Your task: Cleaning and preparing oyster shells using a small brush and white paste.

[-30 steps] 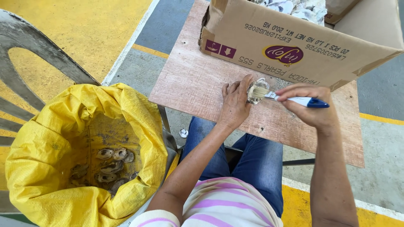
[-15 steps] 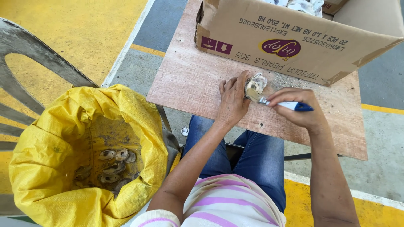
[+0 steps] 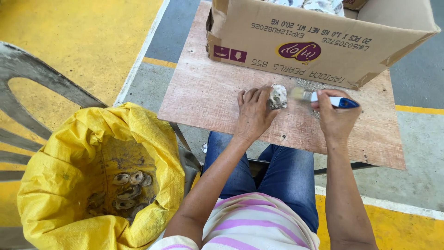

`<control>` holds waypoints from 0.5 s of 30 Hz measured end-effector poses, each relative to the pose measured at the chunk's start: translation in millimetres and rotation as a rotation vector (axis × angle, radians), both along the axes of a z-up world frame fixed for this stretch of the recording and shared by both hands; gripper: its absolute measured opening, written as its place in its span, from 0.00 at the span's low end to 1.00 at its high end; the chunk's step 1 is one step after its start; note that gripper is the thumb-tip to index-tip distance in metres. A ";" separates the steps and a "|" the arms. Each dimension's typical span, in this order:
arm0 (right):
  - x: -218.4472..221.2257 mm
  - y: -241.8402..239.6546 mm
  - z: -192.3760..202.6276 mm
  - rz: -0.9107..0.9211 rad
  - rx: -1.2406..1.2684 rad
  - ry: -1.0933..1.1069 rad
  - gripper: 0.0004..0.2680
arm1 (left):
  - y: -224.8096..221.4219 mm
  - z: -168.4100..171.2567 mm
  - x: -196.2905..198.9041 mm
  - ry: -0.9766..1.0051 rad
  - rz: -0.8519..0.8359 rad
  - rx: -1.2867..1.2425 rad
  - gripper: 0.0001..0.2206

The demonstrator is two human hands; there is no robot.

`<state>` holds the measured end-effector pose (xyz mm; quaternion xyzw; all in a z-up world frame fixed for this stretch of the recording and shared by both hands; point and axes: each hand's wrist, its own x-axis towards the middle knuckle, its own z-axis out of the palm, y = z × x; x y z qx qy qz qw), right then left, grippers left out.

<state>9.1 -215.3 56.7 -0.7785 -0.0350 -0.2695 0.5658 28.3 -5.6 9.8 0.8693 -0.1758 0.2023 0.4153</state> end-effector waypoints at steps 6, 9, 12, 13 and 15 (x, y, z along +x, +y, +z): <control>1.5 -2.3 -3.2 0.146 0.124 0.024 0.05 | -1.7 -3.6 -4.8 -0.119 0.000 0.089 0.32; 4.4 -12.8 -2.9 -0.003 -0.064 -0.071 0.05 | 0.4 3.0 2.5 -0.130 0.001 0.072 0.29; -9.7 -12.6 21.2 -0.020 0.090 -0.166 0.05 | 4.4 10.6 9.7 -0.011 0.028 -0.024 0.23; -18.9 -10.2 30.5 0.034 0.239 -0.162 0.05 | 5.9 10.8 9.7 0.108 0.055 -0.099 0.21; -28.1 -2.7 36.5 0.102 0.295 -0.152 0.05 | 6.6 9.3 8.1 0.158 0.106 -0.131 0.20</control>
